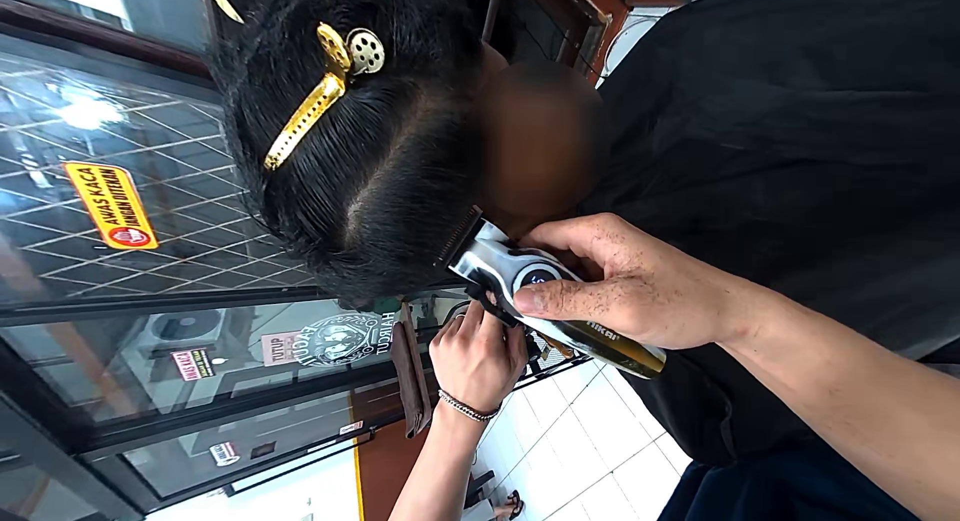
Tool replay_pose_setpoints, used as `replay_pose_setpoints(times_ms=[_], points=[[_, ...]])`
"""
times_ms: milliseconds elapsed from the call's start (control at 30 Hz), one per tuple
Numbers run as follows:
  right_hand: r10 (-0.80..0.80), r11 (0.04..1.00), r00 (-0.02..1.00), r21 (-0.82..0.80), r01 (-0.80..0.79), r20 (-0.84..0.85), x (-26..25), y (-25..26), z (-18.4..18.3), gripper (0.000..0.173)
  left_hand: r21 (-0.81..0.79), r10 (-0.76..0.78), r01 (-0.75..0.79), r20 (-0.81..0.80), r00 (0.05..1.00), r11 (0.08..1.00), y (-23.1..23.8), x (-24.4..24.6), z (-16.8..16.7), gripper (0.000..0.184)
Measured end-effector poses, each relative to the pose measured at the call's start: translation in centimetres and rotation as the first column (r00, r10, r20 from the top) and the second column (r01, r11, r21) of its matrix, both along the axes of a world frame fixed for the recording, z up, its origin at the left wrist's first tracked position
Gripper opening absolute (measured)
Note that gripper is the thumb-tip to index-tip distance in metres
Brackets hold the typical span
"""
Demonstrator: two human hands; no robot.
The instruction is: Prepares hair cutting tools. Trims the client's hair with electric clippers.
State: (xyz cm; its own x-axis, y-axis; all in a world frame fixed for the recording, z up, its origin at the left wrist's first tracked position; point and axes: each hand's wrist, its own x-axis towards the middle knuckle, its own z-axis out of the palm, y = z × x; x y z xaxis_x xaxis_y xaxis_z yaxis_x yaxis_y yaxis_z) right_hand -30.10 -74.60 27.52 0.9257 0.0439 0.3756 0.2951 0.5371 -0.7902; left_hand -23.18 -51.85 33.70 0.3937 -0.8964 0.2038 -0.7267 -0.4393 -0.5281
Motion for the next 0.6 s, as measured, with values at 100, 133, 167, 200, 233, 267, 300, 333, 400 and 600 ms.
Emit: replay_pose_setpoints(times_ms=[100,133,167,200,233,267,300,333,400,600], points=[[0.015,0.999,0.999,-0.042,-0.017,-0.052,0.01,0.05,-0.69,0.02,0.003,0.021,-0.021,-0.009,1.0,1.0,-0.1,-0.06,0.08,0.03],[0.012,0.999,0.999,-0.043,-0.015,-0.051,0.0,0.08,-0.64,0.021,0.0,0.019,-0.019,-0.009,1.0,1.0,-0.09,-0.06,0.03,0.03],[0.0,0.999,0.999,-0.038,-0.002,-0.036,-0.05,0.16,-0.42,0.022,-0.003,0.01,-0.01,-0.006,1.0,1.0,-0.01,-0.05,-0.04,0.031],[-0.015,0.999,1.0,-0.031,0.015,-0.017,-0.11,0.2,-0.12,0.023,-0.005,0.001,-0.001,0.001,1.0,1.0,0.07,-0.01,-0.08,0.033],[-0.029,0.999,1.0,-0.029,0.029,-0.002,-0.16,0.22,0.07,0.023,-0.004,-0.003,0.003,0.008,1.0,1.0,0.12,0.04,-0.09,0.034],[-0.027,0.999,1.0,-0.033,0.027,0.004,-0.15,0.18,0.0,0.022,-0.001,-0.001,0.001,0.008,1.0,1.0,0.11,0.06,-0.06,0.034],[-0.01,0.999,1.0,-0.042,0.01,-0.003,-0.07,0.09,-0.3,0.019,0.003,0.007,-0.007,-0.001,1.0,1.0,0.03,0.02,0.0,0.034],[0.01,0.999,1.0,-0.051,-0.011,-0.027,-0.03,0.01,-0.59,0.018,0.006,0.017,-0.017,-0.009,1.0,1.0,-0.04,-0.02,0.07,0.032],[0.024,0.998,0.998,-0.051,-0.027,-0.065,-0.03,-0.11,-0.7,0.019,0.002,0.016,-0.016,-0.014,1.0,1.0,-0.06,0.02,0.04,0.031],[0.03,0.999,0.997,-0.031,-0.032,-0.067,0.0,-0.36,-0.72,0.021,0.007,0.016,-0.016,-0.015,1.0,1.0,-0.01,0.0,0.08,0.031]])
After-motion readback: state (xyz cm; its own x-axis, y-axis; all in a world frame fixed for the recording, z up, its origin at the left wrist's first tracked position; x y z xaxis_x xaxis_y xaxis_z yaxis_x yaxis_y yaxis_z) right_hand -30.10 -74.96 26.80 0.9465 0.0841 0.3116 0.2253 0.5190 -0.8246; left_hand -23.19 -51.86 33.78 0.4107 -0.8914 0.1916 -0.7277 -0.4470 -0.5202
